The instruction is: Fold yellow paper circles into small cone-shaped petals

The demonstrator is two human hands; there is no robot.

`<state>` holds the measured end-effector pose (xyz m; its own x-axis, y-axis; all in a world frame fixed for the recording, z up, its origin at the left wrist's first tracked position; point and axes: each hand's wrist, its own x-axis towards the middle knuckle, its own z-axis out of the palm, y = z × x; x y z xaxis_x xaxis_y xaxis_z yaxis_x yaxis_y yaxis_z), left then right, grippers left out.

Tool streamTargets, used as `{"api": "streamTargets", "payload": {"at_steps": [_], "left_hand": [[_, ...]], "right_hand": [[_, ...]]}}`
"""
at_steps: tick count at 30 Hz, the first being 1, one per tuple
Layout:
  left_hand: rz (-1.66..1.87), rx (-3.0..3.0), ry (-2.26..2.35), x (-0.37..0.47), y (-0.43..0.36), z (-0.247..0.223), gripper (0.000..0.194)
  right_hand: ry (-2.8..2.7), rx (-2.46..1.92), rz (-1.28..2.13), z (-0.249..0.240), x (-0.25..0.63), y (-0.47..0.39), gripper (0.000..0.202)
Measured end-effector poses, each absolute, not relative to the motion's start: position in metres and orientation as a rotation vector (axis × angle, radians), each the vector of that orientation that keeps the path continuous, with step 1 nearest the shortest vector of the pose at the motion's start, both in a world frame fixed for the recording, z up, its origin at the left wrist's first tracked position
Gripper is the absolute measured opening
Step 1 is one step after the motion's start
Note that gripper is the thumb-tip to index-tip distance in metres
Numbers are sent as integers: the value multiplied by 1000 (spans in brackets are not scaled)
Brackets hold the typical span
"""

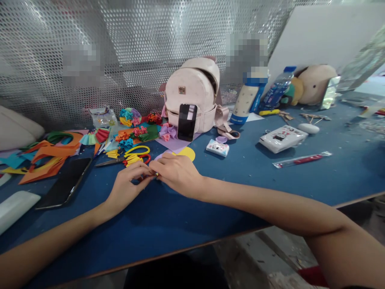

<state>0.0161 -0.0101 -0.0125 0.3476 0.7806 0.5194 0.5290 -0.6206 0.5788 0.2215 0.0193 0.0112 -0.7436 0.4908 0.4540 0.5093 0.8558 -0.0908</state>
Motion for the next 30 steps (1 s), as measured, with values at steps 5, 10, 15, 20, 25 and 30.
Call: {"api": "streamTargets", "payload": {"at_steps": [5,10,15,20,25,30], "left_hand": [[1165,2228,1190,16,-8,-13,11],[1186,2149,1207,15,-8,-13,12],[1141,2013,1217,17,-9,-12,9],[1189,1753,1221,17,-8,-13,10],[1047,1800,1232,14,-5,-16,9],[1047,1914,1265,11,-3,-17,13]], "right_hand": [[-2523,-843,108,11,224,25,8],[-2500,-923,183,12,225,29,5],[-2468,-897,247,12,225,32,10],[-2415,-990,303,10,227,40,9],[-2383,-968,347,10,228,40,8],[-2382,-914,275,9,227,37,8]]}}
